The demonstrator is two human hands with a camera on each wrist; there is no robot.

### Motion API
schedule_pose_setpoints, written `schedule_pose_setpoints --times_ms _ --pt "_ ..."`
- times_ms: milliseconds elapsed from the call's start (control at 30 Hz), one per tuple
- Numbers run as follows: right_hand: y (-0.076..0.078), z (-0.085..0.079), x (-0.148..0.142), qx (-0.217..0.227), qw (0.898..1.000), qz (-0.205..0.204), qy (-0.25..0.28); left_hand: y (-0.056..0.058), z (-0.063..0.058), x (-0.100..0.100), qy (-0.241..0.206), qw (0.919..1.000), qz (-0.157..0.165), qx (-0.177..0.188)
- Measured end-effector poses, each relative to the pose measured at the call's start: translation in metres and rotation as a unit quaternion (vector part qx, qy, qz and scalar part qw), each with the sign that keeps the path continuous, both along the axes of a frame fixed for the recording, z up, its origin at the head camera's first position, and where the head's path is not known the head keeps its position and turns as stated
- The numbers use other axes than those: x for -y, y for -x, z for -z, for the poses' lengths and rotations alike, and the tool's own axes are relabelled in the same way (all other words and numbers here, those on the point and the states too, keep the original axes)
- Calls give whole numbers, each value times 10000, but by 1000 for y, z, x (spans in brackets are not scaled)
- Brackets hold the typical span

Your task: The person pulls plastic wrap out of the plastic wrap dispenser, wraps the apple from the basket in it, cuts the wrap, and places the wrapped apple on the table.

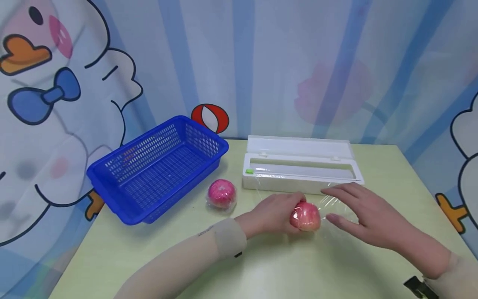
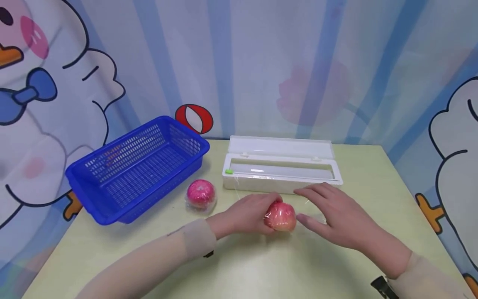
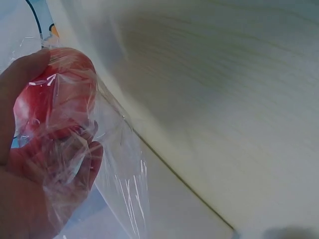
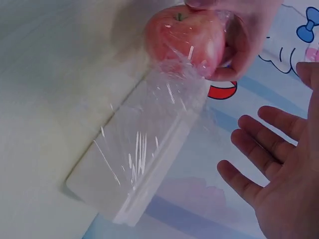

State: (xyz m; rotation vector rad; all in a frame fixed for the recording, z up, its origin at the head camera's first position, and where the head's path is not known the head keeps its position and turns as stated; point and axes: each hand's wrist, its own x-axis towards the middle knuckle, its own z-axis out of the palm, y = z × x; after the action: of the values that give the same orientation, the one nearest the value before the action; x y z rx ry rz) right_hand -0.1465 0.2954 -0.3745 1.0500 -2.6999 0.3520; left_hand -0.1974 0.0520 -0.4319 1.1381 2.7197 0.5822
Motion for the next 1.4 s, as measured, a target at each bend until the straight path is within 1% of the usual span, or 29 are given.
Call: schedule_pose_setpoints --times_ms 33,100,200,233,267,333,400,467,567,600,667,767,833,900,933,1000,1067,1133,1200,1267,1333,1367,1400 --pt "1 3 2 11 10000 14 -78 1 0 0 -71 9999 11 90" --pt "3 12 7 -48 9992 11 -398 3 1 -1 -195 9995 15 239" --pt "5 29 14 -336 9940 -116 -1030 4 0 -1 -322 9987 -34 391" --pt "6 35 16 -459 9918 -149 -1182 5 0 -1 -338 9987 -31 383" --pt "6 40 19 -531 9906 -177 -1246 6 -1 0 -340 9987 -28 369" --pt "8 49 24 -586 9906 -240 -1211 8 -2 0 -329 9990 11 299" --pt "11 57 28 -579 9932 -259 -972 12 -4 1 -345 9991 108 220" --pt "16 63 29 -481 9968 -217 -606 16 -6 3 -385 9988 219 232" --pt "23 70 27 -187 9998 -98 -71 22 -9 6 -469 9977 364 333" --pt "25 72 25 -20 9999 -41 94 24 -10 6 -510 9971 406 382" --pt "29 75 22 365 9985 9 401 27 -10 7 -529 9966 437 464" --pt "35 78 18 846 9927 -2 855 29 -9 7 -514 9964 381 551" --pt "39 78 16 1045 9882 -108 1118 29 -9 7 -373 9978 283 459" --pt "43 77 14 1115 9854 -242 1263 27 -10 6 -72 9996 137 235" --pt "44 77 14 1159 9840 -328 1316 25 -11 6 104 9999 73 32" --pt "47 76 13 1240 9813 -477 1394 20 -12 5 467 9977 -5 -485" --pt "51 74 11 1390 9780 -548 1456 15 -14 5 674 9914 56 -1120" --pt "55 73 10 1604 9736 -570 1523 11 -13 4 703 9799 265 -1849" --pt "59 72 8 1807 9694 -565 1559 9 -10 4 694 9625 548 -2566" --pt "62 70 7 1943 9665 -546 1588 8 -5 4 716 9439 764 -3132" --pt "64 69 6 2064 9634 -534 1625 7 -1 5 874 9300 841 -3470" --pt "65 69 5 2109 9621 -549 1638 7 0 4 979 9248 832 -3580" --pt "66 69 5 2134 9616 -530 1640 6 2 4 1075 9214 793 -3649"
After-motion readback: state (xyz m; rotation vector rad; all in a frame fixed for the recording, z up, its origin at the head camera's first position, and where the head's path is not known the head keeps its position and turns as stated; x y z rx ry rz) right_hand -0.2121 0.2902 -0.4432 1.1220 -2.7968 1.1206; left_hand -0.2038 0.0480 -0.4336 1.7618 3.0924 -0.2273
